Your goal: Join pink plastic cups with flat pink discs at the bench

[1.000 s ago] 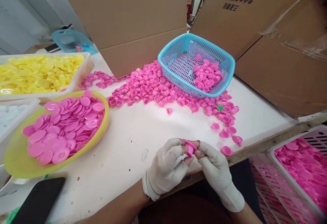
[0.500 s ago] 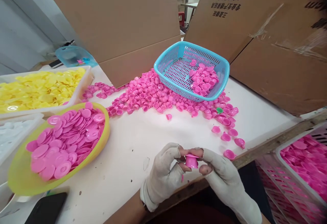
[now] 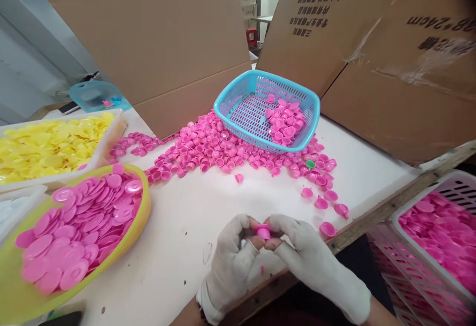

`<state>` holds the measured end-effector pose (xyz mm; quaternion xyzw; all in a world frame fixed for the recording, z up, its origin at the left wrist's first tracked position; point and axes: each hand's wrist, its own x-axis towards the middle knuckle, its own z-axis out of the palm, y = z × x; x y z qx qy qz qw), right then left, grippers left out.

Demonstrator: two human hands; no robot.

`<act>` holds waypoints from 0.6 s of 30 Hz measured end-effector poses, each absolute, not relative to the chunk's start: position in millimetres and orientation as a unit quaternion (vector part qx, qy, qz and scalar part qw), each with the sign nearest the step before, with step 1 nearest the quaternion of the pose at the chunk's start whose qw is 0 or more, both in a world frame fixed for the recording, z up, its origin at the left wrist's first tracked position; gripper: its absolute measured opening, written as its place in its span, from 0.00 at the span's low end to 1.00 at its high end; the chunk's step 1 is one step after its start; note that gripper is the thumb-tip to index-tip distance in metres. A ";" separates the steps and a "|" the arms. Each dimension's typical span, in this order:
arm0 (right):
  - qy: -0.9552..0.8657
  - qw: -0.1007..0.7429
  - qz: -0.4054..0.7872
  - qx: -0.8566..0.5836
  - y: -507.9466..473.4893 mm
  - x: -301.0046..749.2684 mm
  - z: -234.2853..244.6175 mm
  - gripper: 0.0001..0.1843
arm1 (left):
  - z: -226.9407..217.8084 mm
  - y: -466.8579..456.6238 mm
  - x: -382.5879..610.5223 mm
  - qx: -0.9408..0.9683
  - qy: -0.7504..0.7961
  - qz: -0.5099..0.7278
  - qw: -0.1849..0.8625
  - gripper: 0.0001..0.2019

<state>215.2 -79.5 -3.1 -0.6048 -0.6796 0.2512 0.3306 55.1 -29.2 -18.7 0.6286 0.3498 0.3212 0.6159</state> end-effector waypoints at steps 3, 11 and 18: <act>-0.694 0.353 0.128 -0.615 -45.2 233.3 26.2 0.06 | -22.8 -20.2 53.4 0.650 0.360 0.324 0.586 0.16; -0.673 0.378 -0.113 -0.626 -11.2 291.3 56.9 0.17 | -34.5 8.1 40.5 0.678 0.462 0.334 0.463 0.13; -0.653 0.064 -0.098 -0.748 -54.9 334.0 -67.9 0.10 | -41.8 19.2 40.3 0.692 0.484 0.363 0.394 0.11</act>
